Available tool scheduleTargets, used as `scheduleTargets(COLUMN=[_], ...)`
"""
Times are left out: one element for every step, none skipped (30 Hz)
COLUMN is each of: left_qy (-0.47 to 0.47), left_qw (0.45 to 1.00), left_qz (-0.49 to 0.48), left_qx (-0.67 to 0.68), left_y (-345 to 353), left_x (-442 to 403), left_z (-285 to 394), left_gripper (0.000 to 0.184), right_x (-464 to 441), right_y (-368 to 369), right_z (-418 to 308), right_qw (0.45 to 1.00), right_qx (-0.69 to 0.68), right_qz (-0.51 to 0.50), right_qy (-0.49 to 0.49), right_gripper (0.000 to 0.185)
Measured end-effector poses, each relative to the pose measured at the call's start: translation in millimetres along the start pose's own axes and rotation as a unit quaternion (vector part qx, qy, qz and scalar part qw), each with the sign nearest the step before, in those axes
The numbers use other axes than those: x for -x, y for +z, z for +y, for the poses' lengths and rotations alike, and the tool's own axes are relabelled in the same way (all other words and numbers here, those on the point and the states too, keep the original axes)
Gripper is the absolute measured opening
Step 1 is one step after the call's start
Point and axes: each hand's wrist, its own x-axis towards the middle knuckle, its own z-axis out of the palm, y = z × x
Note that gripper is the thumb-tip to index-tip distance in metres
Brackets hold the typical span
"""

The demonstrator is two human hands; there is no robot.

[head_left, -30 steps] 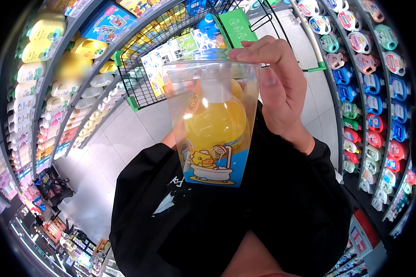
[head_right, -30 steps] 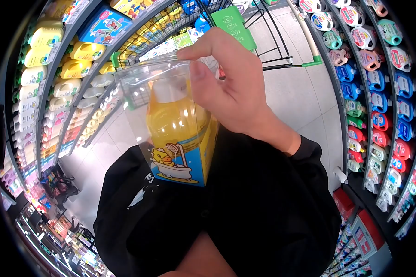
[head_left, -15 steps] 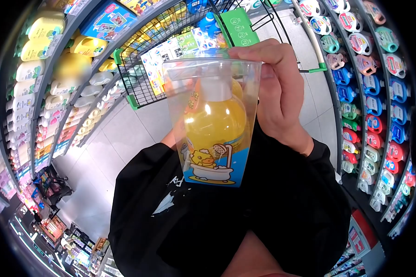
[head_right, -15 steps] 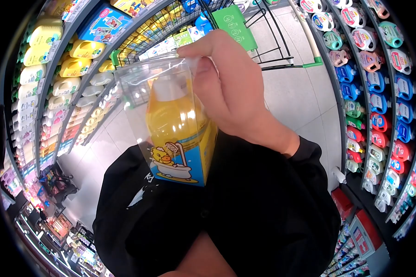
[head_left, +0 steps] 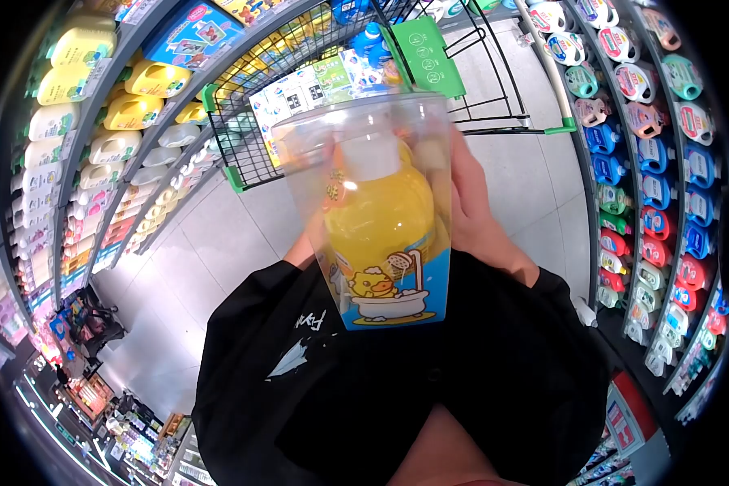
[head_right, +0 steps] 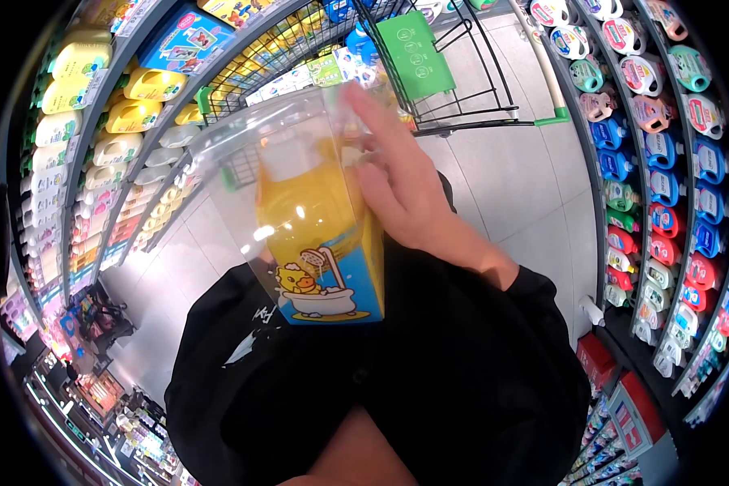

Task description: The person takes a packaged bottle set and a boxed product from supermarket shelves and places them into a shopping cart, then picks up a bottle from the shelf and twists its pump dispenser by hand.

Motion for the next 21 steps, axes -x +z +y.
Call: scheduleTargets(left_qy=[0.002,0.005,0.006,0.007,0.007,0.006,0.006,0.007,0.009,0.013,0.017,0.022,0.027,0.032,0.037,0.042,0.046,0.051,0.055,0.059,0.063], left_qw=[1.000,1.000,1.000,1.000,1.000,1.000,1.000,1.000,1.000,1.000,1.000,0.999,0.999,0.999,0.999,0.999,0.998,0.998,0.998,0.998,0.997], left_qz=[0.001,0.001,0.000,-0.002,-0.004,-0.006,-0.007,-0.007,-0.007,-0.006,-0.004,-0.003,-0.001,-0.001,0.000,0.001,0.002,0.003,0.003,0.004,0.005], left_qx=[-0.002,-0.005,-0.008,-0.012,-0.015,-0.017,-0.018,-0.019,-0.020,-0.022,-0.024,-0.026,-0.027,-0.029,-0.030,-0.032,-0.033,-0.033,-0.034,-0.033,-0.033], left_y=[2.2,5.7,-7.5,-3.6,-4.5,-9.2,-5.3,-5.5,-8.1,-12.7,-19.0,-32.4,-32.6,-32.8,-33.5,-36.4,-37.8,-37.6,-35.8,-32.8,-36.6], left_x=[-4.6,-11.9,17.9,14.1,9.8,17.6,11.6,4.0,-4.6,-11.9,-15.1,30.8,40.2,44.7,51.0,64.2,65.0,60.8,56.0,46.6,55.0], left_z=[-2.5,-6.8,15.4,12.0,13.7,21.2,16.0,15.5,17.9,23.0,30.7,54.1,56.5,58.3,60.9,66.9,69.5,69.8,67.8,63.7,69.2], left_gripper=[0.073,0.073,0.072,0.072,0.072,0.072,0.072,0.072,0.072,0.072,0.072,0.072,0.072,0.071,0.071,0.071,0.071,0.071,0.071,0.071,0.071], right_x=[5.2,8.2,9.4,11.1,12.3,11.9,12.6,11.8,10.8,9.5,8.5,7.5,5.9,3.9,2.8,1.8,0.1,-2.5,-2.3,0.7,4.9], right_y=[-5.4,-8.1,-7.3,-6.2,-5.7,-4.3,-4.8,-5.3,-4.5,-2.1,0.4,2.7,4.3,3.7,5.6,8.0,10.4,13.8,16.0,17.7,18.5], right_z=[3.1,3.9,2.2,-0.2,-1.6,2.6,-0.2,-6.4,-9.8,-9.5,-10.3,-12.0,-12.9,-11.2,-10.1,-9.1,-9.0,-11.7,-8.8,-0.8,8.8], right_qw=[0.999,0.994,0.993,0.991,0.989,0.991,0.989,0.985,0.980,0.984,0.984,0.984,0.983,0.977,0.971,0.965,0.958,0.963,0.968,0.969,0.966], right_qx=[0.028,0.056,0.052,0.048,0.045,0.079,0.069,0.058,0.047,0.054,0.035,0.017,-0.001,0.015,0.002,-0.012,-0.025,-0.007,0.031,0.069,0.107], right_qz=[-0.037,-0.073,-0.085,-0.096,-0.106,-0.097,-0.108,-0.120,-0.133,-0.135,-0.138,-0.142,-0.145,-0.176,-0.190,-0.203,-0.216,-0.217,-0.223,-0.229,-0.235], right_qy=[0.027,0.054,0.065,0.075,0.087,0.044,0.078,0.111,0.143,0.101,0.104,0.106,0.109,0.123,0.144,0.166,0.187,0.161,0.113,0.066,0.017], right_gripper=[0.049,0.049,0.048,0.047,0.046,0.044,0.045,0.045,0.046,0.052,0.054,0.056,0.058,0.069,0.071,0.073,0.075,0.083,0.084,0.084,0.085])
